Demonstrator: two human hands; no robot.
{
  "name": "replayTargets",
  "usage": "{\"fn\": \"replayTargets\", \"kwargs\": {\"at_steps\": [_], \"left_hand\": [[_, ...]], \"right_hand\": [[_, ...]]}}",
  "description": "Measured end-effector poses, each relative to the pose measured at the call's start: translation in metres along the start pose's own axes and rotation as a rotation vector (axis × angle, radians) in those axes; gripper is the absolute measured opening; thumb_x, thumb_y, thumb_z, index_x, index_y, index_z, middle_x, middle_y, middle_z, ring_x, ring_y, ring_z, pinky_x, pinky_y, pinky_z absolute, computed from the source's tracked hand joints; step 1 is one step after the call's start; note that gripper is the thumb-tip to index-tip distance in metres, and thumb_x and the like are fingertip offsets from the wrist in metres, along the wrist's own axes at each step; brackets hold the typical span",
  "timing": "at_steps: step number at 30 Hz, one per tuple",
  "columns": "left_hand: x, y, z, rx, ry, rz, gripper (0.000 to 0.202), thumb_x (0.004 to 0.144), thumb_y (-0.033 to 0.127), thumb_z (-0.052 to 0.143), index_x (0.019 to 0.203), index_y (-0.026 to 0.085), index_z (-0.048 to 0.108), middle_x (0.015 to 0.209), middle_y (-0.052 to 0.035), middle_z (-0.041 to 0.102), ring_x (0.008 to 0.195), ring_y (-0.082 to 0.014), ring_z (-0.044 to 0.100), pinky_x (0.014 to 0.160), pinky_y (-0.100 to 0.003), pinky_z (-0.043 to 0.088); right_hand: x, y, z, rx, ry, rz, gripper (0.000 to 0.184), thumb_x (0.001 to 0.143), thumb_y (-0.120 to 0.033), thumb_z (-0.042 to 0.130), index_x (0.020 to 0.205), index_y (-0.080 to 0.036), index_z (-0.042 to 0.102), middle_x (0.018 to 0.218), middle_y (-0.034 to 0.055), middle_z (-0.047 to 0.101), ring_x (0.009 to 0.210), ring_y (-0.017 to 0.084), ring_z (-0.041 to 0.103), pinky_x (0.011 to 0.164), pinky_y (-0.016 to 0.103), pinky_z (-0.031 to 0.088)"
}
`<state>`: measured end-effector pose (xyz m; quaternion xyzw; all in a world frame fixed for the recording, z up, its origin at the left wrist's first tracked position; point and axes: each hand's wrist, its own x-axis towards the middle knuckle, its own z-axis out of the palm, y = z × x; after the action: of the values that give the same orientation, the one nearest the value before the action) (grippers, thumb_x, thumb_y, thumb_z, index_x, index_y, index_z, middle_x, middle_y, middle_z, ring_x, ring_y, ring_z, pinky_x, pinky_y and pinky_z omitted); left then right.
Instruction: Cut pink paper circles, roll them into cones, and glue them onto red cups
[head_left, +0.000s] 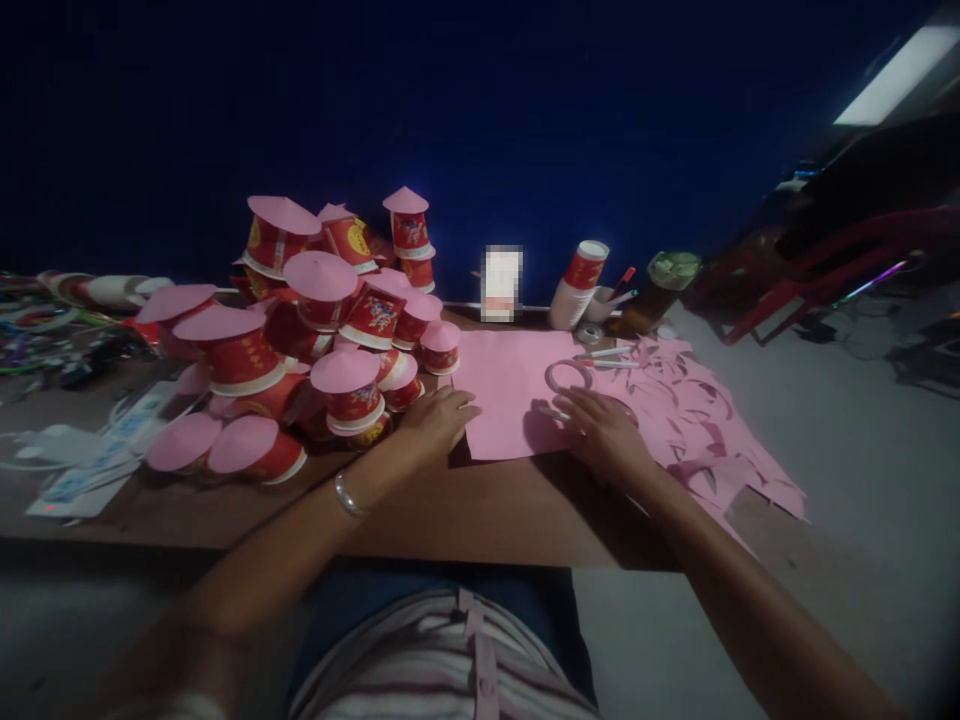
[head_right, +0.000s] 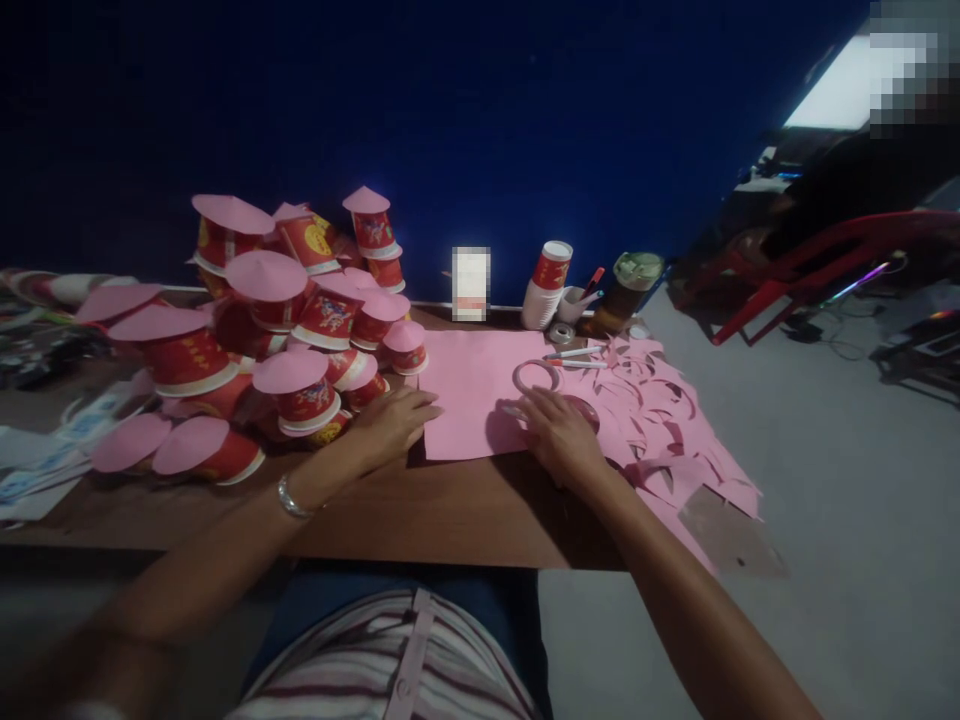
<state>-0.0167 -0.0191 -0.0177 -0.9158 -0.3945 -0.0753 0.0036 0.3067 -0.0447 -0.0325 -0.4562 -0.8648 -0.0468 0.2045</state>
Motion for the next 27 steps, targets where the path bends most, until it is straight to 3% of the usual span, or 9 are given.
{"fn": "replayTargets", "kwargs": {"at_steps": [5,11,15,24,27], "left_hand": [[-0.005,0.011,0.002,-0.028,0.014,0.086,0.043,0.084,0.0,0.061,0.121,0.02,0.07,0.127,-0.0107,0.071,0.114,-0.0254,0.065,0.096,-0.043,0.055],[-0.004,0.005,0.005,-0.05,0.053,0.11,0.041,0.083,0.0,0.062,0.118,0.018,0.071,0.123,-0.01,0.073,0.11,-0.025,0.066,0.095,-0.042,0.055],[-0.006,0.001,0.005,-0.043,0.066,0.145,0.034,0.086,0.002,0.062,0.112,0.02,0.072,0.119,-0.0078,0.074,0.107,-0.0227,0.067,0.092,-0.038,0.055],[-0.013,0.001,0.006,0.026,0.284,0.191,0.03,0.09,0.002,0.061,0.111,0.02,0.072,0.112,-0.0069,0.071,0.1,-0.0204,0.064,0.085,-0.034,0.052],[-0.012,0.004,0.003,0.084,0.272,0.176,0.028,0.091,0.003,0.06,0.108,0.021,0.073,0.103,-0.0063,0.067,0.093,-0.0202,0.062,0.079,-0.033,0.052]], "right_hand": [[-0.001,0.015,0.011,-0.077,-0.088,0.057,0.055,0.089,-0.021,0.066,0.143,-0.014,0.058,0.152,0.0207,0.058,0.139,0.041,0.054,0.105,0.058,0.054],[0.013,0.006,0.02,-0.064,0.015,0.005,0.048,0.095,-0.023,0.059,0.143,-0.015,0.058,0.149,0.0179,0.061,0.138,0.035,0.055,0.107,0.051,0.054],[0.02,0.003,0.026,-0.061,-0.018,-0.025,0.044,0.097,-0.023,0.056,0.14,-0.013,0.061,0.15,0.0192,0.059,0.139,0.035,0.054,0.109,0.052,0.053],[0.011,0.03,0.023,-0.112,-0.078,0.067,0.051,0.097,-0.027,0.059,0.147,-0.018,0.055,0.159,0.0157,0.051,0.151,0.035,0.041,0.116,0.054,0.045],[0.008,0.038,0.02,-0.138,-0.114,0.084,0.048,0.098,-0.025,0.058,0.145,-0.018,0.055,0.156,0.016,0.054,0.148,0.032,0.044,0.115,0.049,0.046]]}}
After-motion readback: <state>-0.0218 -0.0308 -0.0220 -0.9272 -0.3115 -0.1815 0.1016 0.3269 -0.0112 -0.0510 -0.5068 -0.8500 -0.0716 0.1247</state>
